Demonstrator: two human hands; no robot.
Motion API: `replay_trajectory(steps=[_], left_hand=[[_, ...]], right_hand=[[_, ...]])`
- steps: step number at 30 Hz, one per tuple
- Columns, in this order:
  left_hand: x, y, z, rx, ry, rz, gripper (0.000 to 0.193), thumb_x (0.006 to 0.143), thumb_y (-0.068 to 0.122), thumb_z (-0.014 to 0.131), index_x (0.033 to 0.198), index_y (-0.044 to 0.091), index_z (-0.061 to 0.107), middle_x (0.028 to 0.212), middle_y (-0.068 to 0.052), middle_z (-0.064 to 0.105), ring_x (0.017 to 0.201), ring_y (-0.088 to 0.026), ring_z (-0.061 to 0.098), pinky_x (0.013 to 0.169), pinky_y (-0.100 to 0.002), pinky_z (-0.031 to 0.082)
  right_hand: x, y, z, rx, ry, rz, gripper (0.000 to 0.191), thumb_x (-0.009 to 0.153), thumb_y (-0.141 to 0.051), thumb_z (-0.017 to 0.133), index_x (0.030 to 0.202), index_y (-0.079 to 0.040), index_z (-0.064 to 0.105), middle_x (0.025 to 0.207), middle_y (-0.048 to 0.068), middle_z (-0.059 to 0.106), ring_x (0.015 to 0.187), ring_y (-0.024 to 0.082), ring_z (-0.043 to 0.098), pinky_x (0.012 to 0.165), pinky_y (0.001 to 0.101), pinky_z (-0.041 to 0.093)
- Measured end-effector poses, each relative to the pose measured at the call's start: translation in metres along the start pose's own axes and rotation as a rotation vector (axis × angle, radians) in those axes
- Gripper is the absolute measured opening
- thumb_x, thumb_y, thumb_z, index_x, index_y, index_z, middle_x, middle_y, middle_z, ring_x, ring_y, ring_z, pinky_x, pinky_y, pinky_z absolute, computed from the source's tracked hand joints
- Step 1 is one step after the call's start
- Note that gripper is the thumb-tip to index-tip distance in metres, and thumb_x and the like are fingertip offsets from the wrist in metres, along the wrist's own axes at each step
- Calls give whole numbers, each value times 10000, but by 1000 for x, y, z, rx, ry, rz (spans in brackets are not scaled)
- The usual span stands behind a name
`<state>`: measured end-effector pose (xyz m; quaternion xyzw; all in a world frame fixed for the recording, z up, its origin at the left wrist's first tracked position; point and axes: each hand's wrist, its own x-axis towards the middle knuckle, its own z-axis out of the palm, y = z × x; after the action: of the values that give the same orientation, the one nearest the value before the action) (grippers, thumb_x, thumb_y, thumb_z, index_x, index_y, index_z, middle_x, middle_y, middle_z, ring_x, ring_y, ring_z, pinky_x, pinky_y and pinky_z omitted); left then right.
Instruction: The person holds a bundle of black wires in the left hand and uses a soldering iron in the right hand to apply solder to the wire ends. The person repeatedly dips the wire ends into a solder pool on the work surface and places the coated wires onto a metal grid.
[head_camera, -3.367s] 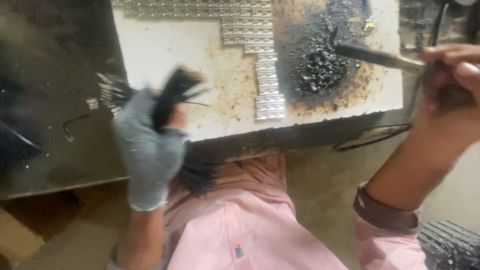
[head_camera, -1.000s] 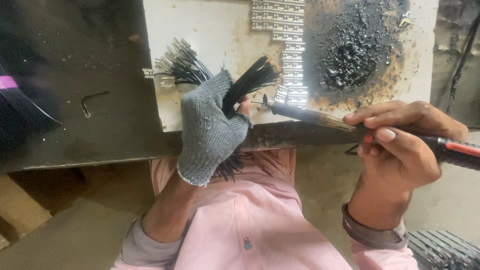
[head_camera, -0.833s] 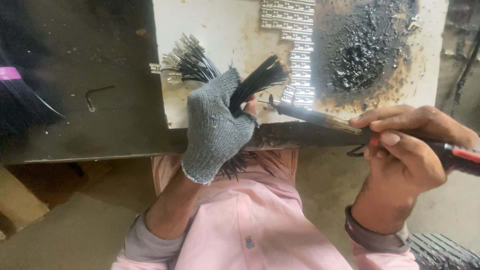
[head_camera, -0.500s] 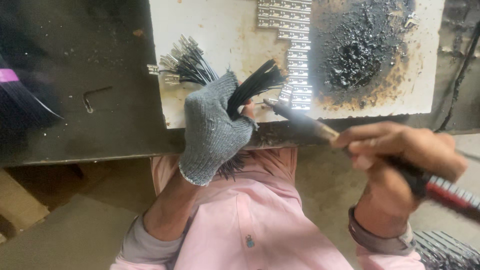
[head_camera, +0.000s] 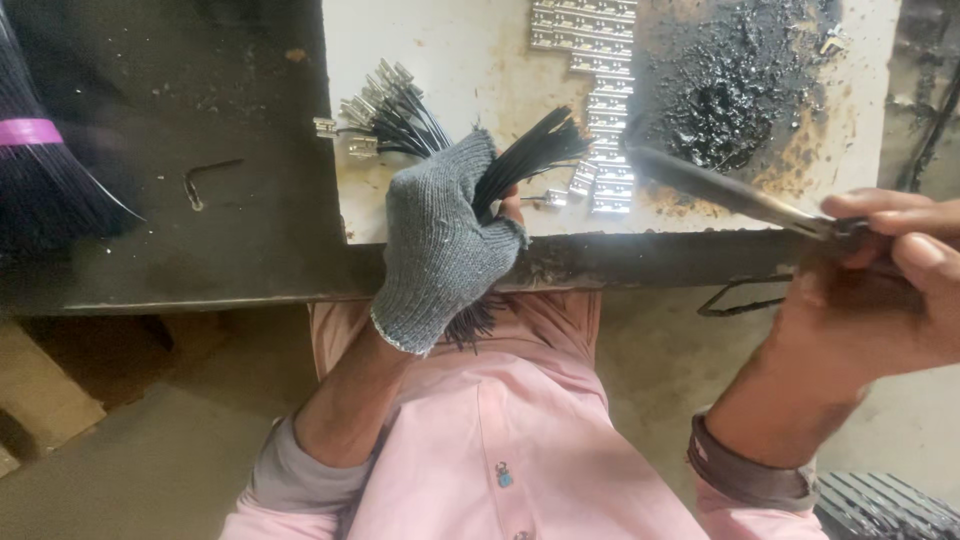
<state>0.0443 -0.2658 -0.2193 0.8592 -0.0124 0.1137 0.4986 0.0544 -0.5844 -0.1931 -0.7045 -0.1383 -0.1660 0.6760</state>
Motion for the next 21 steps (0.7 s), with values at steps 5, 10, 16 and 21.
replay_trajectory(steps=[5, 10, 16, 21], left_hand=[[-1, -2, 3, 24, -9, -7, 90, 825, 52, 730, 855, 31, 648, 714, -128, 627, 646, -247, 663, 615, -369, 517], [-1, 1, 3, 40, 9, -25, 110, 839, 56, 750, 846, 30, 643, 683, -123, 609, 618, -242, 646, 600, -378, 506], [2, 8, 2, 27, 42, 37, 105, 815, 41, 748, 884, 18, 672, 693, -117, 620, 601, -213, 633, 580, -356, 502], [-2, -2, -9, -75, 85, -43, 61, 920, 31, 729, 974, 25, 701, 746, -62, 669, 604, -155, 640, 536, -283, 487]], right_hand=[[-21, 16, -25, 149, 204, 19, 119, 1084, -39, 547, 978, 5, 578, 916, 215, 550, 787, 332, 650, 617, 340, 565], [-30, 30, -36, -236, 232, -183, 109, 1067, -36, 619, 1042, 20, 529, 1002, 250, 575, 803, 330, 664, 617, 305, 536], [19, 28, -75, 111, 322, 84, 125, 1025, -27, 581, 993, 94, 580, 1046, 319, 653, 699, 229, 545, 543, 245, 397], [47, 29, -81, -16, 299, 181, 158, 949, -77, 565, 937, 78, 592, 1018, 334, 730, 584, 212, 529, 501, 270, 417]])
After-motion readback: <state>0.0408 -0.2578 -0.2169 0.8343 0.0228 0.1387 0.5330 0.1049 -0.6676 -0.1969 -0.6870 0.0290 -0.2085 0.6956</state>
